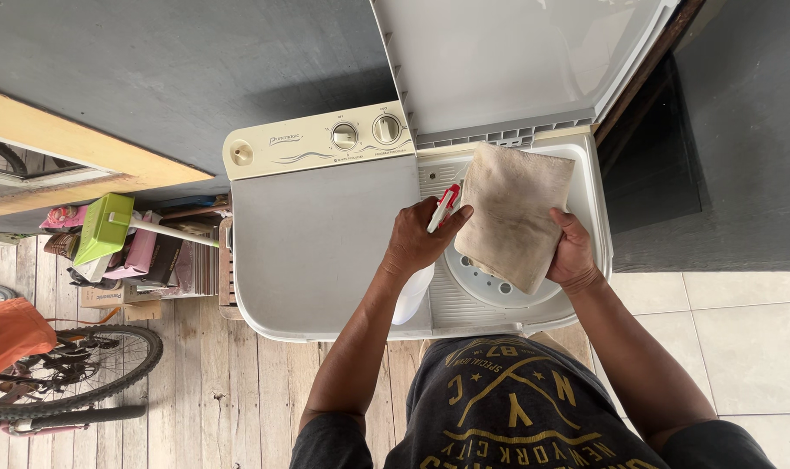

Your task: The person cleans the exterior and the inside of the lid of a twin-tub washing machine using a cloth and a spray bottle.

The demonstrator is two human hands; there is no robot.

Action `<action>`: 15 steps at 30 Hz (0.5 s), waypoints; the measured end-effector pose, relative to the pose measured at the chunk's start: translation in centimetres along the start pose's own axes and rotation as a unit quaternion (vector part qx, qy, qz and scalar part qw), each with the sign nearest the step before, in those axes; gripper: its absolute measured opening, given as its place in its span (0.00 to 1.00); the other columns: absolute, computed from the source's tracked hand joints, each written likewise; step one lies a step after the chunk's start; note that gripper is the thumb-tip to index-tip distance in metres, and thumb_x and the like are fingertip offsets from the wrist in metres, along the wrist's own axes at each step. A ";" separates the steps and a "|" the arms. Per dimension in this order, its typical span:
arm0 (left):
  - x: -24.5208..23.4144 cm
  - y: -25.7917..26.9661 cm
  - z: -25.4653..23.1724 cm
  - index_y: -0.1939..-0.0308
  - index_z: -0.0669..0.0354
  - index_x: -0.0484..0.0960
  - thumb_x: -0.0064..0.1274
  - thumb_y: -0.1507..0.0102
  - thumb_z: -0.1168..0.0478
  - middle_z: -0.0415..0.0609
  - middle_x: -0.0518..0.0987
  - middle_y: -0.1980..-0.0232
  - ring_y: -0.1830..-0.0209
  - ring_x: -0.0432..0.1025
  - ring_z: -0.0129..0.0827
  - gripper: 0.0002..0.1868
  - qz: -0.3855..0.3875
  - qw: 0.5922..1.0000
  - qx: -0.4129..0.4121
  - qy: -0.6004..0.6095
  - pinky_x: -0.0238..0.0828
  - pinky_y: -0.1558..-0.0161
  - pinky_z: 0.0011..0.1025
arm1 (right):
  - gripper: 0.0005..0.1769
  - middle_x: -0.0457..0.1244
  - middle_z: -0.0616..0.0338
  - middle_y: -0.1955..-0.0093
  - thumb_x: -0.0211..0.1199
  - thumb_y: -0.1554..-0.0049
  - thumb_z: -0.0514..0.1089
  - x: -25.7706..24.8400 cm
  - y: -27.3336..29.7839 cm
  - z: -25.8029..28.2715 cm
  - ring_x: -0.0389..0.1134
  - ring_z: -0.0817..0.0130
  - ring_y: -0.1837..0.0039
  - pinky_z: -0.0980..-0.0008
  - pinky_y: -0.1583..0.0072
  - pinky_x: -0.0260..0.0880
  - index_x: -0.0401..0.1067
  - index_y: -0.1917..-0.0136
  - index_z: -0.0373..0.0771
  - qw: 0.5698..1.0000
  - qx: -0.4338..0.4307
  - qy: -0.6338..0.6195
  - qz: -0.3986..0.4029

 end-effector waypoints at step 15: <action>0.0 2.5 -1.1 0.69 0.55 0.82 0.59 0.40 0.36 0.42 0.80 0.79 0.79 0.77 0.24 0.26 0.079 0.993 0.043 0.077 0.73 0.72 0.30 | 0.40 0.63 0.43 0.33 0.63 0.43 0.57 -0.2 -0.5 0.8 0.67 0.51 0.32 0.49 0.35 0.71 0.60 0.25 0.36 0.998 -0.022 -0.050 0.018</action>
Point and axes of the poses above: each hand's wrist, its own y-axis away from the middle knuckle, its own x-axis out of the palm, z = x × y, the point moved 2 cm from there along -y, towards the middle knuckle
